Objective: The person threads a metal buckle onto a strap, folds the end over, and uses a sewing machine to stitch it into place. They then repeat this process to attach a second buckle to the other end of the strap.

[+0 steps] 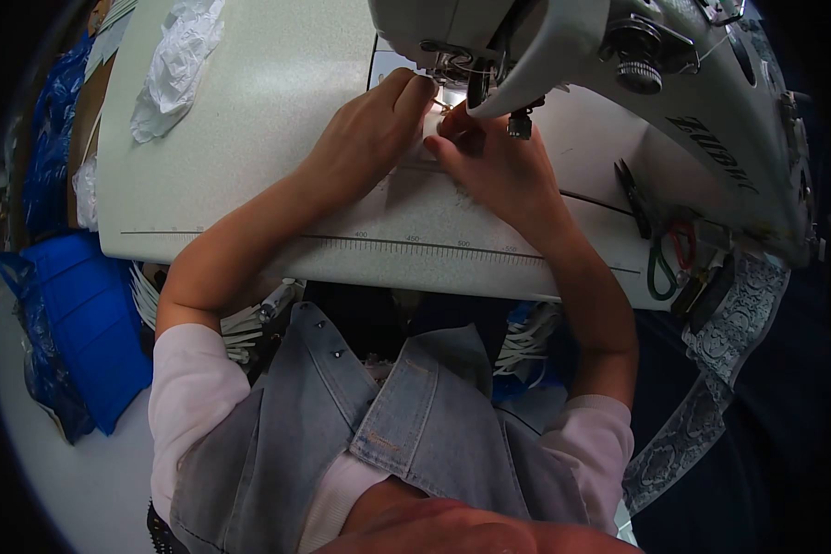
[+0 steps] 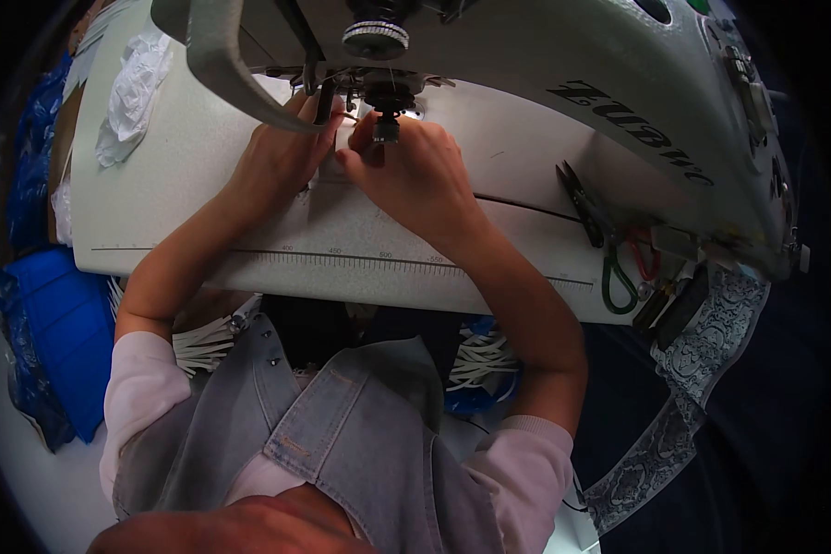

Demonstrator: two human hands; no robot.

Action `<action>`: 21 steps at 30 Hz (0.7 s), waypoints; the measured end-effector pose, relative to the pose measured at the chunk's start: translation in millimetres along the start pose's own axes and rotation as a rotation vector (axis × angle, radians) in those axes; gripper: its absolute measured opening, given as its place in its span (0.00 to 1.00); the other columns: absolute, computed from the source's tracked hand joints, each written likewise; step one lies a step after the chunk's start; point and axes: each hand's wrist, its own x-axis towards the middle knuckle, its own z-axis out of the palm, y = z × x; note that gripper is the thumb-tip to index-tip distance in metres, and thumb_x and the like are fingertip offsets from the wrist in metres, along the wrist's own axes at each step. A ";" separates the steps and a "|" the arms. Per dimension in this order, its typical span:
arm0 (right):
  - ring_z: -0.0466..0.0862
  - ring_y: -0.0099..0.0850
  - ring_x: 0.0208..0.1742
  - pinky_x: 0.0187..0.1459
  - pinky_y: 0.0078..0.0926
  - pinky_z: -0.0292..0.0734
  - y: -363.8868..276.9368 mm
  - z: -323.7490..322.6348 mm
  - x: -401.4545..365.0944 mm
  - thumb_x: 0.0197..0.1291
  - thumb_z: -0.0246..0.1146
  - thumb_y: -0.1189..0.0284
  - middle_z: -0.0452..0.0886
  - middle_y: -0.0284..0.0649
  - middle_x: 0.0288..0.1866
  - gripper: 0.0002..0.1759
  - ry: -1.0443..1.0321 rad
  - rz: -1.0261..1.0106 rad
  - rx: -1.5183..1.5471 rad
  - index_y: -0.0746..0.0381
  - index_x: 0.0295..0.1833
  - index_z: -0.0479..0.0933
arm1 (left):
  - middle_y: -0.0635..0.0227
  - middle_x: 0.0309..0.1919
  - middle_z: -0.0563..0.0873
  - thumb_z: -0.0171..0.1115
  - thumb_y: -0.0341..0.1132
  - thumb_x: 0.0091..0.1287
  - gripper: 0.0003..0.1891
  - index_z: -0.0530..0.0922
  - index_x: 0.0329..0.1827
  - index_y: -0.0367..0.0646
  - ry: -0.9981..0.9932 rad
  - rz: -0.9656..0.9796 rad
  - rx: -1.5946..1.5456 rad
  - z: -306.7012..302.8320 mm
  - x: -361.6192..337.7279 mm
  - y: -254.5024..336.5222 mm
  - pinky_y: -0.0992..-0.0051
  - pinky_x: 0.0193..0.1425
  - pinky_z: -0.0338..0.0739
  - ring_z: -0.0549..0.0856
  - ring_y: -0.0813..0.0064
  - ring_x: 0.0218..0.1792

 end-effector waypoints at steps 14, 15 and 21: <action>0.84 0.35 0.30 0.34 0.29 0.78 -2.7 -5.1 -2.4 0.51 0.70 0.70 0.81 0.41 0.28 0.14 -0.038 0.015 0.002 0.64 0.38 0.74 | 0.62 0.32 0.82 0.63 0.28 0.61 0.07 0.78 0.41 0.38 -0.091 -0.274 -0.413 -6.4 1.5 -10.9 0.71 0.33 0.78 0.84 0.68 0.29; 0.85 0.29 0.32 0.37 0.26 0.80 -3.1 -6.7 -1.9 0.53 0.71 0.70 0.83 0.38 0.33 0.17 -0.100 0.035 -0.047 0.64 0.44 0.73 | 0.63 0.33 0.83 0.64 0.28 0.61 0.06 0.80 0.40 0.38 -0.087 -0.253 -0.462 -6.9 2.2 -12.6 0.72 0.33 0.78 0.84 0.68 0.28; 0.83 0.25 0.29 0.37 0.24 0.79 4.4 -4.0 1.3 0.53 0.70 0.70 0.80 0.35 0.29 0.16 -0.115 -0.015 0.009 0.64 0.44 0.75 | 0.63 0.34 0.83 0.65 0.27 0.59 0.06 0.80 0.39 0.40 0.142 -0.001 -0.098 6.8 10.9 -20.3 0.72 0.34 0.80 0.85 0.64 0.31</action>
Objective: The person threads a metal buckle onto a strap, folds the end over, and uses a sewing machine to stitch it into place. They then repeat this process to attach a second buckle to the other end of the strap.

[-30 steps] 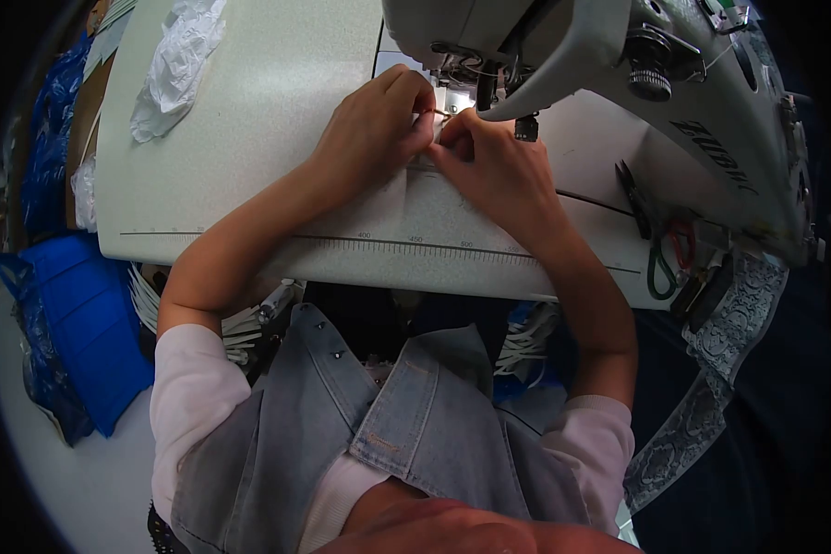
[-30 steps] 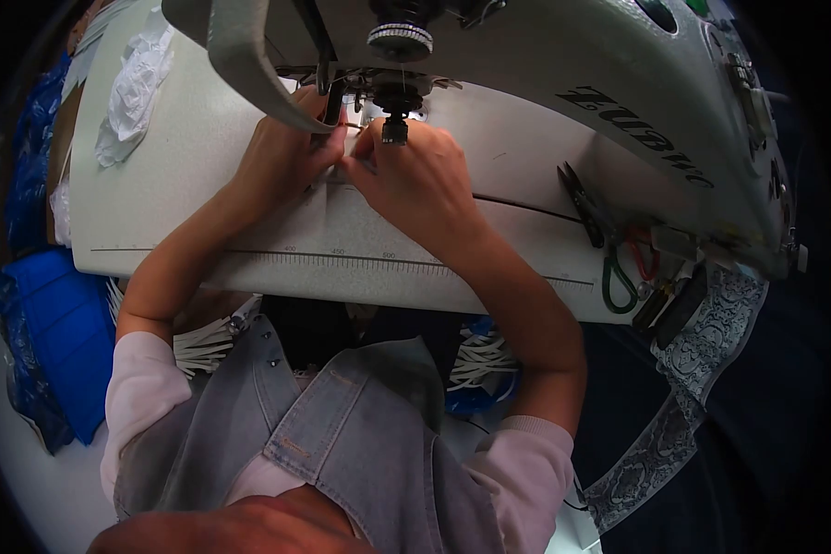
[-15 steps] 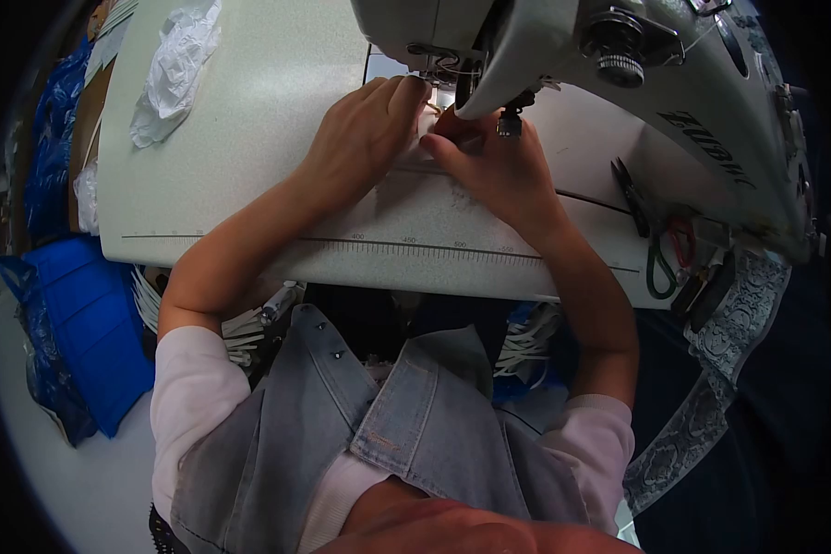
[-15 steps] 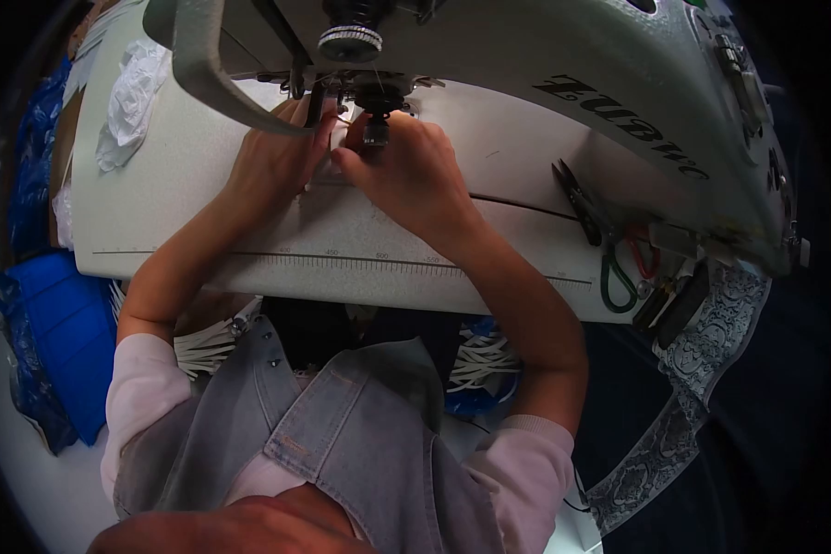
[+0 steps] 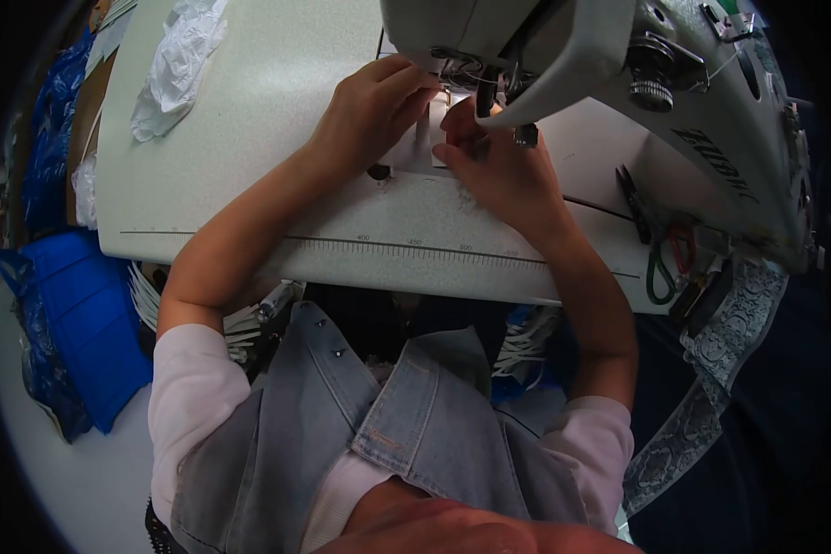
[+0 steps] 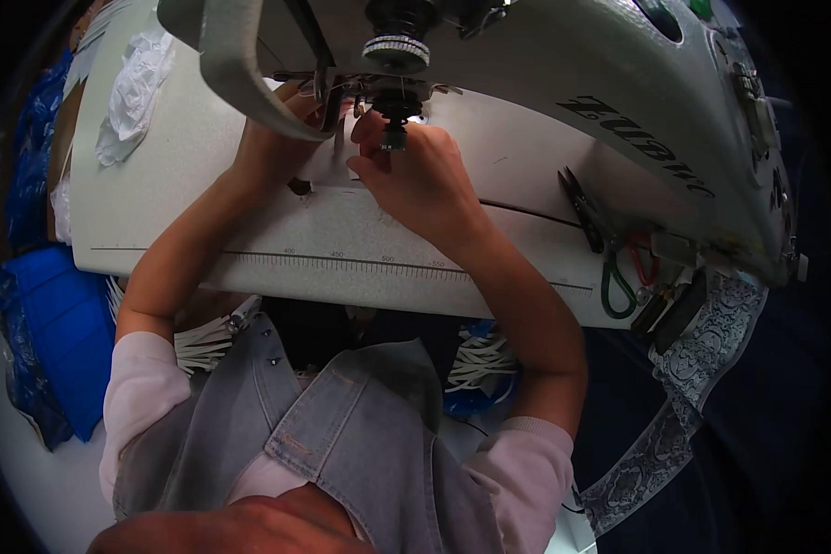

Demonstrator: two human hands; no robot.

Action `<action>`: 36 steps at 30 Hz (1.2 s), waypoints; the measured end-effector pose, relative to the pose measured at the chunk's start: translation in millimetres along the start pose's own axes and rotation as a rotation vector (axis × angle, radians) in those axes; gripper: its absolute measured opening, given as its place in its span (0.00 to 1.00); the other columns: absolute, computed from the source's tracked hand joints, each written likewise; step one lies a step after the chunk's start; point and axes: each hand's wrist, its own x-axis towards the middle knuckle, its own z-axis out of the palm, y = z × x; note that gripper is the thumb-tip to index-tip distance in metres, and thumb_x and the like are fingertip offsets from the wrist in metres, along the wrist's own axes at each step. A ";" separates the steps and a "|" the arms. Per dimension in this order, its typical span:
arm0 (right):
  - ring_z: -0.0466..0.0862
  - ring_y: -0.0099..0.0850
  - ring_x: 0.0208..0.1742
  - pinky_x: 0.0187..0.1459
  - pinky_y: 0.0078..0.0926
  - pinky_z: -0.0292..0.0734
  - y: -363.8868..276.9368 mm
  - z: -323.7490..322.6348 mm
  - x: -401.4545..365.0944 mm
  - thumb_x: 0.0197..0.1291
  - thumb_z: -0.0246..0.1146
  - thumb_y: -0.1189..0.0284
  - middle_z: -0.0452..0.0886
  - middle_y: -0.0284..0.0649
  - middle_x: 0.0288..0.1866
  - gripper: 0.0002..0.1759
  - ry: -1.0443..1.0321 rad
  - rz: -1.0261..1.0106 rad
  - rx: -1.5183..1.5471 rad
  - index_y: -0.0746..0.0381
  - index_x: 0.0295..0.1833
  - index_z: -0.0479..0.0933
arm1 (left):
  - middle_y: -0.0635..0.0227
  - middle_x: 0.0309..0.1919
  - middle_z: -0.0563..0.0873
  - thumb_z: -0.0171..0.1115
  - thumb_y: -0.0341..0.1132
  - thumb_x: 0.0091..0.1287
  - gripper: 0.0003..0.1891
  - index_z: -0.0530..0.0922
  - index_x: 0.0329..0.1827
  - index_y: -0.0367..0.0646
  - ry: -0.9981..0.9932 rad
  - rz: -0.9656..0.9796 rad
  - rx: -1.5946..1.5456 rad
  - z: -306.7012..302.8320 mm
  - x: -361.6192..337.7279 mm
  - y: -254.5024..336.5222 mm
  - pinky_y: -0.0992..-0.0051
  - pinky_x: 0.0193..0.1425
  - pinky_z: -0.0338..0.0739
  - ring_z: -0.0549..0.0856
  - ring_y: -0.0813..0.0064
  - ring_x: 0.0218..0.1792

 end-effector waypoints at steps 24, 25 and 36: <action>0.80 0.28 0.33 0.34 0.26 0.74 -7.9 4.8 -14.1 0.52 0.60 0.75 0.83 0.33 0.48 0.15 0.184 -0.453 -0.867 0.57 0.47 0.79 | 0.65 0.34 0.85 0.68 0.28 0.57 0.10 0.81 0.42 0.43 -0.179 0.003 -0.138 -21.5 -3.2 5.6 0.71 0.38 0.80 0.85 0.66 0.37; 0.80 0.28 0.33 0.34 0.26 0.74 -9.1 4.5 -16.3 0.52 0.60 0.75 0.83 0.33 0.48 0.15 0.182 -0.447 -0.855 0.57 0.47 0.79 | 0.65 0.34 0.85 0.68 0.28 0.57 0.10 0.81 0.42 0.43 -0.191 -0.003 -0.136 -19.8 -3.3 3.7 0.71 0.38 0.80 0.85 0.66 0.37; 0.73 0.30 0.53 0.43 0.25 0.65 -16.0 -0.2 -30.6 0.53 0.59 0.72 0.76 0.35 0.38 0.20 0.066 -0.427 -0.847 0.68 0.53 0.76 | 0.66 0.40 0.84 0.68 0.24 0.55 0.08 0.82 0.38 0.39 -0.160 0.033 -0.128 -15.0 -7.9 7.4 0.73 0.43 0.82 0.86 0.66 0.39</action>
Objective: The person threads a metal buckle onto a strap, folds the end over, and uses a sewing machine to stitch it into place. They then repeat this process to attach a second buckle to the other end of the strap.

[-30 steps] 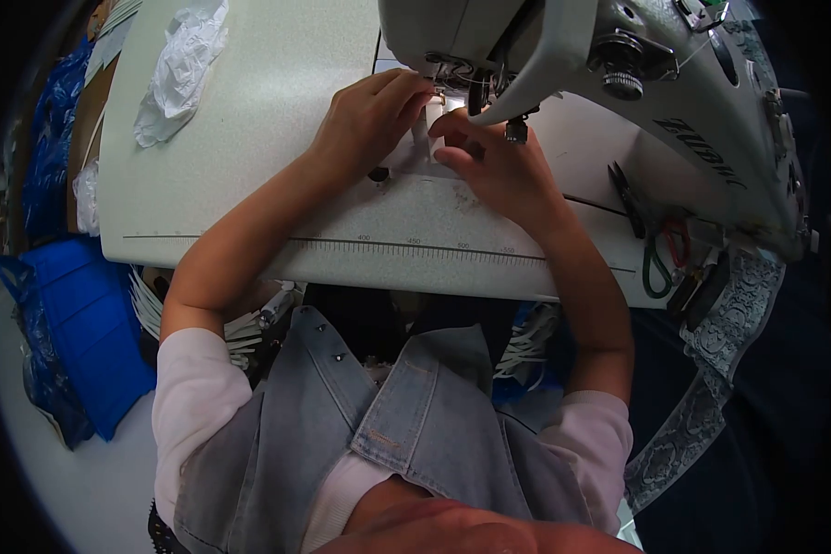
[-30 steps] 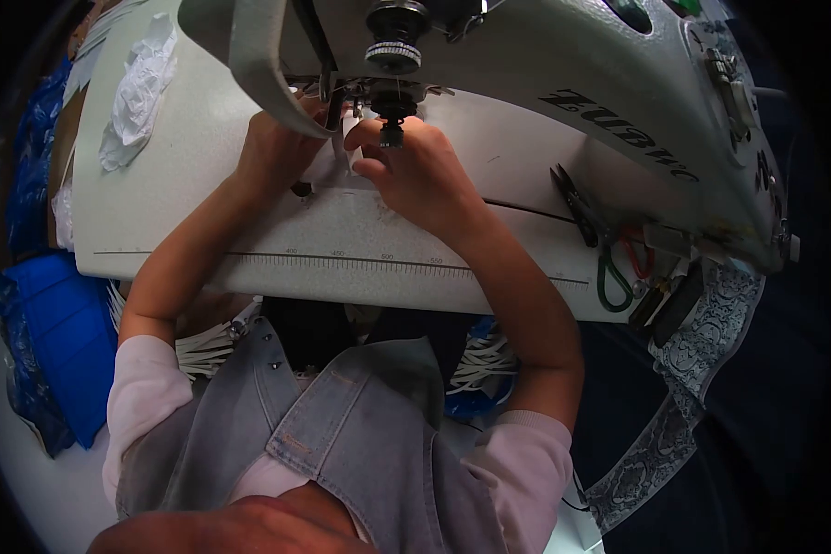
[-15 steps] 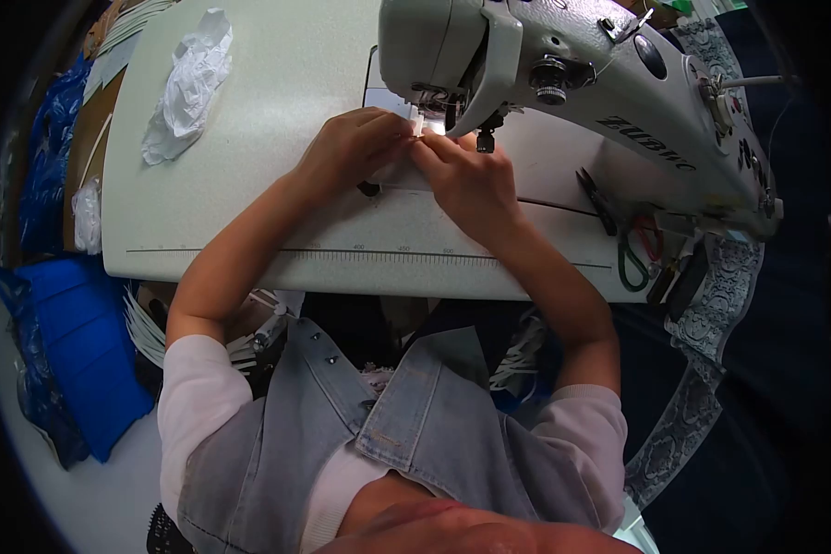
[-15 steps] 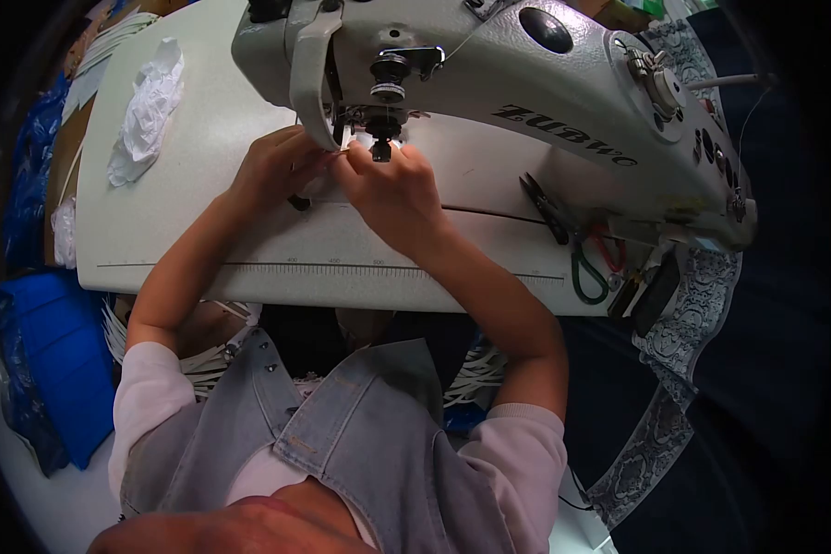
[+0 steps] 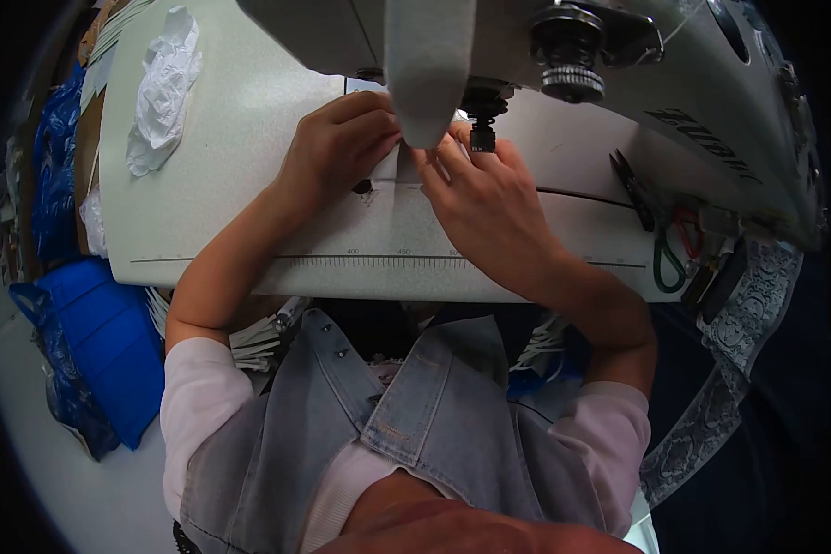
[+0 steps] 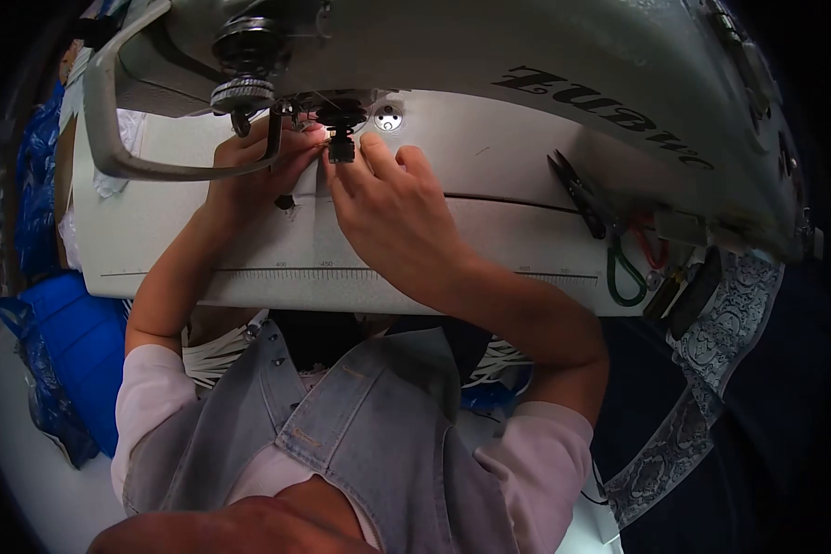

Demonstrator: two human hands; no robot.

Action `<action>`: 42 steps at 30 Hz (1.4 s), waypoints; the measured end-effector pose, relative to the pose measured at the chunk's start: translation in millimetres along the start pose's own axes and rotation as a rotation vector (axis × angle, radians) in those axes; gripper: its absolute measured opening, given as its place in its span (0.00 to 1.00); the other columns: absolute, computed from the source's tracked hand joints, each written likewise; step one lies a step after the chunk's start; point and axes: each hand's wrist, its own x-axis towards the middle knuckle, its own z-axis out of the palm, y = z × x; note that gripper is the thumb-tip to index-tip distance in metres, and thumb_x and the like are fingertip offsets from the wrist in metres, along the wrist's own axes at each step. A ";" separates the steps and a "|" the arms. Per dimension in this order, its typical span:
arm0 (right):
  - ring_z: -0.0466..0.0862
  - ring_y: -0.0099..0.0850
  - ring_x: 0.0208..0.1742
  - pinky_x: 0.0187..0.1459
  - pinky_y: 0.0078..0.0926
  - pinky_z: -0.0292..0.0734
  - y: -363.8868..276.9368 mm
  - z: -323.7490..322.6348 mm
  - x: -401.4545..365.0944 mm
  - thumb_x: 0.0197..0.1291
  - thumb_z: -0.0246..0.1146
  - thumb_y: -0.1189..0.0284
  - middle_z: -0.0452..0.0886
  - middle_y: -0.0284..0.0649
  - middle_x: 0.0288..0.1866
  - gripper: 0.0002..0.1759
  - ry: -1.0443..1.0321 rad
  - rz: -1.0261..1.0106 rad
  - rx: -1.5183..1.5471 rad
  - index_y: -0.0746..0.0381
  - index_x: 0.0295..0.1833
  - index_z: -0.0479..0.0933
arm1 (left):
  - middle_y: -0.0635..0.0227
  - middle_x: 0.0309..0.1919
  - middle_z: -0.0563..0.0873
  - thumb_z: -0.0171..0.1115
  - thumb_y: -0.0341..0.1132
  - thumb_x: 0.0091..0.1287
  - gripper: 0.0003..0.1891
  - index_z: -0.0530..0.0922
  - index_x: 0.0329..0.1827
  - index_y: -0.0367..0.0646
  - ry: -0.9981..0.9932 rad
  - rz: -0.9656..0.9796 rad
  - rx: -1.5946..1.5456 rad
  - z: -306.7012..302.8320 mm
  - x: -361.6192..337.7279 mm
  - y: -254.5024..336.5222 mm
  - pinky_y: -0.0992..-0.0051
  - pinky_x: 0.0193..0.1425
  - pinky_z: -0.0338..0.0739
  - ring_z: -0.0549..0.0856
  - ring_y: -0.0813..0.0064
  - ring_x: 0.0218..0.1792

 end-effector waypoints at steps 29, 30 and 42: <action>0.73 0.36 0.59 0.52 0.32 0.66 4.7 4.8 -0.5 0.56 0.58 0.73 0.79 0.39 0.42 0.21 -0.053 0.006 0.109 0.70 0.55 0.76 | 0.65 0.39 0.83 0.67 0.24 0.55 0.10 0.80 0.41 0.37 0.062 0.020 0.078 8.1 -0.9 5.3 0.72 0.44 0.83 0.85 0.66 0.39; 0.74 0.35 0.57 0.52 0.32 0.67 5.9 5.0 0.3 0.55 0.58 0.73 0.80 0.39 0.42 0.21 -0.025 0.007 0.139 0.71 0.54 0.76 | 0.65 0.40 0.82 0.67 0.24 0.55 0.11 0.80 0.41 0.37 0.061 0.023 0.084 8.8 -1.7 4.7 0.72 0.44 0.82 0.85 0.66 0.40; 0.76 0.32 0.35 0.37 0.33 0.72 20.2 4.5 7.9 0.52 0.66 0.72 0.74 0.33 0.30 0.06 0.140 0.090 0.318 0.59 0.31 0.75 | 0.66 0.41 0.79 0.66 0.24 0.52 0.11 0.77 0.39 0.38 0.005 0.022 0.122 6.6 0.8 11.3 0.68 0.47 0.80 0.81 0.64 0.46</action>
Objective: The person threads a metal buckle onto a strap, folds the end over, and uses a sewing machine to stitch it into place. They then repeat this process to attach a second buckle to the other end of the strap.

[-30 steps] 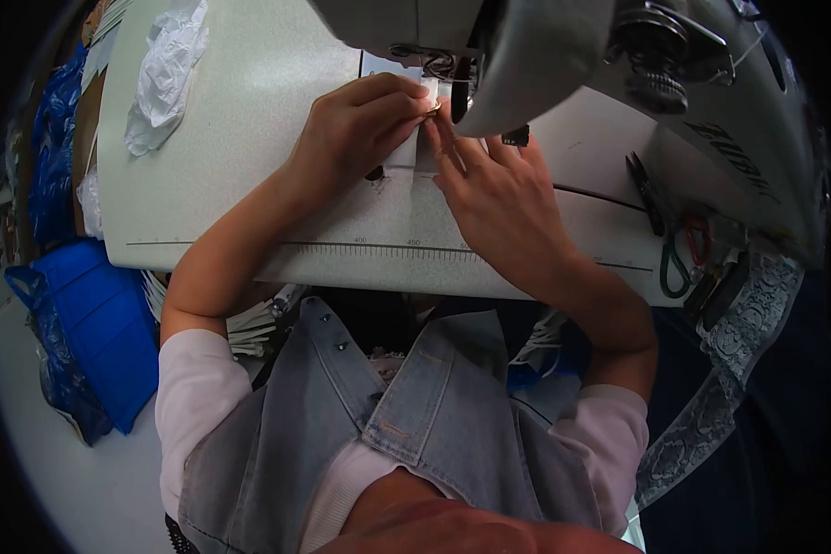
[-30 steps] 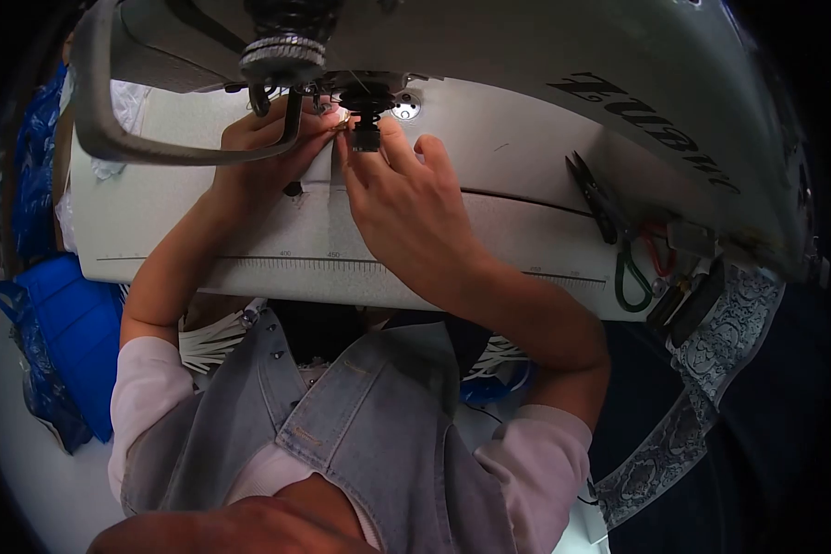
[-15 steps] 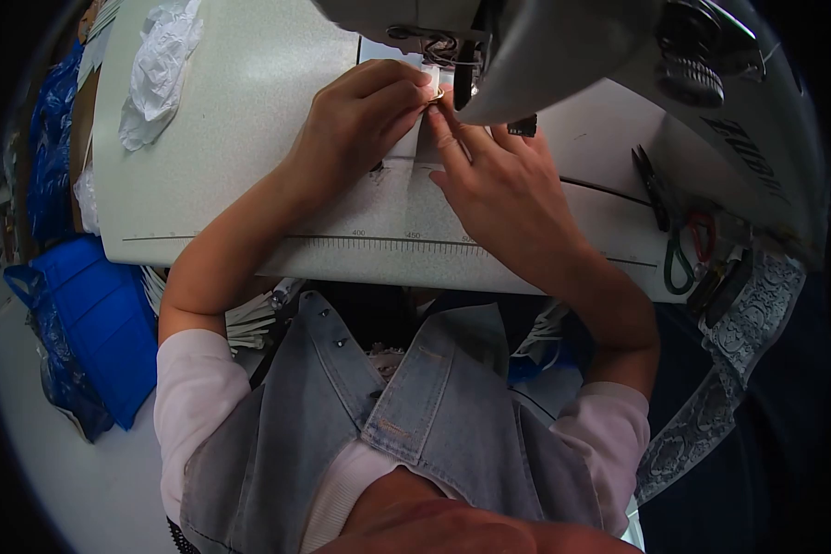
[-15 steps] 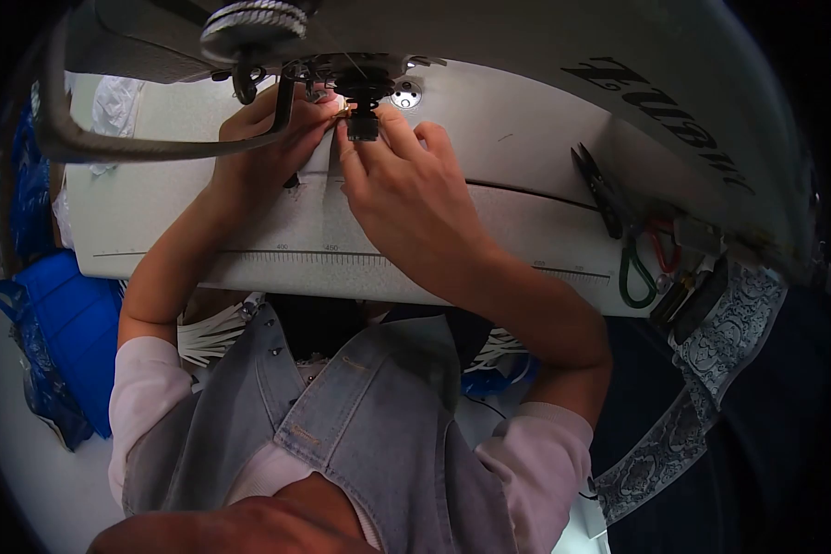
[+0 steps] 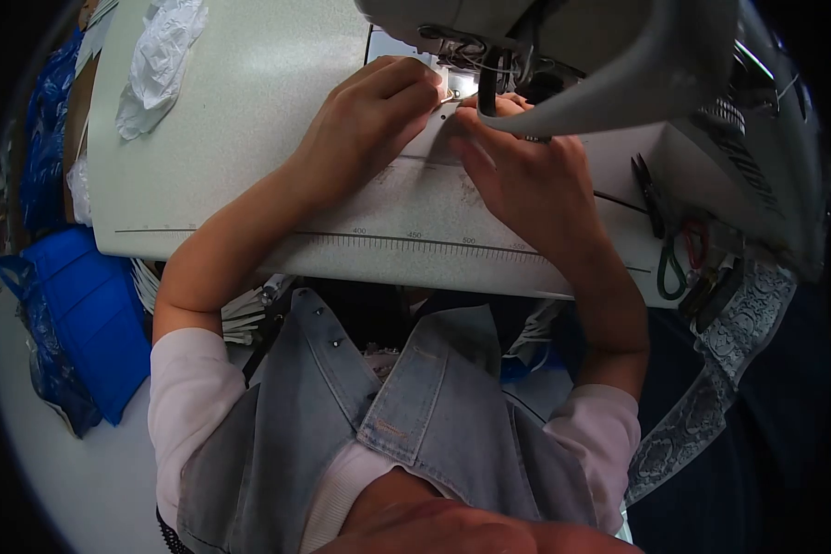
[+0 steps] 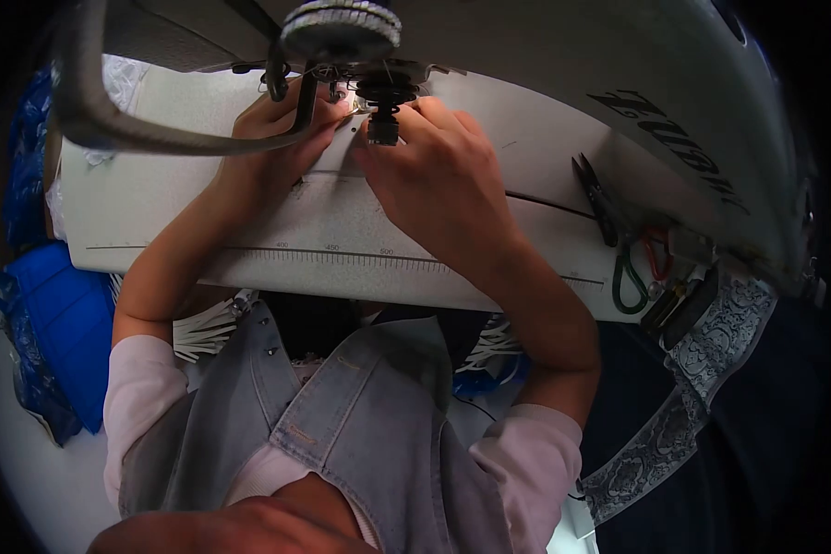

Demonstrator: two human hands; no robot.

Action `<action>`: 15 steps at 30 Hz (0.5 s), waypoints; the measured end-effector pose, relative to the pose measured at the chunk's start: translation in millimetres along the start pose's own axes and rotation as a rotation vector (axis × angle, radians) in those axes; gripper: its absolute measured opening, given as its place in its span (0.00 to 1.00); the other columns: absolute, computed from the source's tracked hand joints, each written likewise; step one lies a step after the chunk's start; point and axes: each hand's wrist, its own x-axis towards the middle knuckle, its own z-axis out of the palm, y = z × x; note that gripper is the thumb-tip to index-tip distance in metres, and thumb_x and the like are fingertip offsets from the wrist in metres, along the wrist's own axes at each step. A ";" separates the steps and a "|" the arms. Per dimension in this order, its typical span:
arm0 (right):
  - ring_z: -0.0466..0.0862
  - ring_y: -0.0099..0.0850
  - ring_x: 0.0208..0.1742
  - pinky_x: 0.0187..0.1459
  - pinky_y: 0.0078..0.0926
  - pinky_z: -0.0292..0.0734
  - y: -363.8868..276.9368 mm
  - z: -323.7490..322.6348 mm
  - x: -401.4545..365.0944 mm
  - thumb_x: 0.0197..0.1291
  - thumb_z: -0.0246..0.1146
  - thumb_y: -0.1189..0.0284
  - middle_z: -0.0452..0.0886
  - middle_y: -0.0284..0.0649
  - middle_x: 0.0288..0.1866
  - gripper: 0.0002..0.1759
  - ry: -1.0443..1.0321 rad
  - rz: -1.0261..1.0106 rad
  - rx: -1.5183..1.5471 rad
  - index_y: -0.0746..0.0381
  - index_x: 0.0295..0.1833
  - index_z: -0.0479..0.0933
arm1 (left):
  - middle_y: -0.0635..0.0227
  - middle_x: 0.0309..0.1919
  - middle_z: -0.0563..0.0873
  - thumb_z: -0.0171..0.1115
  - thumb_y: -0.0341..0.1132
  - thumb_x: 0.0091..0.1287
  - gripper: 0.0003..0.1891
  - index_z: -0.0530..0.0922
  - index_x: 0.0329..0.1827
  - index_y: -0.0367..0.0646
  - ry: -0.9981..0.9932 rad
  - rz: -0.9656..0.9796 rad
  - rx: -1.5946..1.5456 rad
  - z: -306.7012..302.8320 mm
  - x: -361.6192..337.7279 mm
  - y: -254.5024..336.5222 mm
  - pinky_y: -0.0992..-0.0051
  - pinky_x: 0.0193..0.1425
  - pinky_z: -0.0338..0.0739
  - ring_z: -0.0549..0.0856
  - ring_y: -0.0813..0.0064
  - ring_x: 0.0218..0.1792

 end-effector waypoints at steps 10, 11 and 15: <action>0.76 0.34 0.34 0.34 0.33 0.73 8.3 1.7 1.0 0.51 0.66 0.73 0.72 0.35 0.28 0.06 0.020 0.001 0.023 0.60 0.34 0.76 | 0.66 0.42 0.80 0.68 0.25 0.52 0.10 0.79 0.37 0.39 -0.086 0.103 0.065 -6.1 6.7 -7.4 0.69 0.46 0.80 0.82 0.65 0.43; 0.76 0.34 0.34 0.34 0.33 0.73 6.9 4.9 0.3 0.51 0.66 0.73 0.72 0.35 0.28 0.07 0.011 0.012 0.083 0.60 0.36 0.77 | 0.66 0.42 0.80 0.68 0.25 0.52 0.10 0.79 0.37 0.39 -0.086 0.106 0.065 -6.9 8.2 -10.0 0.69 0.46 0.80 0.82 0.65 0.43; 0.76 0.37 0.35 0.36 0.35 0.73 6.0 3.4 2.4 0.50 0.67 0.75 0.75 0.36 0.31 0.13 -0.002 -0.014 0.141 0.59 0.43 0.77 | 0.67 0.41 0.82 0.67 0.24 0.55 0.08 0.82 0.37 0.41 -0.169 0.077 -0.052 -12.9 11.1 -22.7 0.71 0.46 0.81 0.83 0.66 0.43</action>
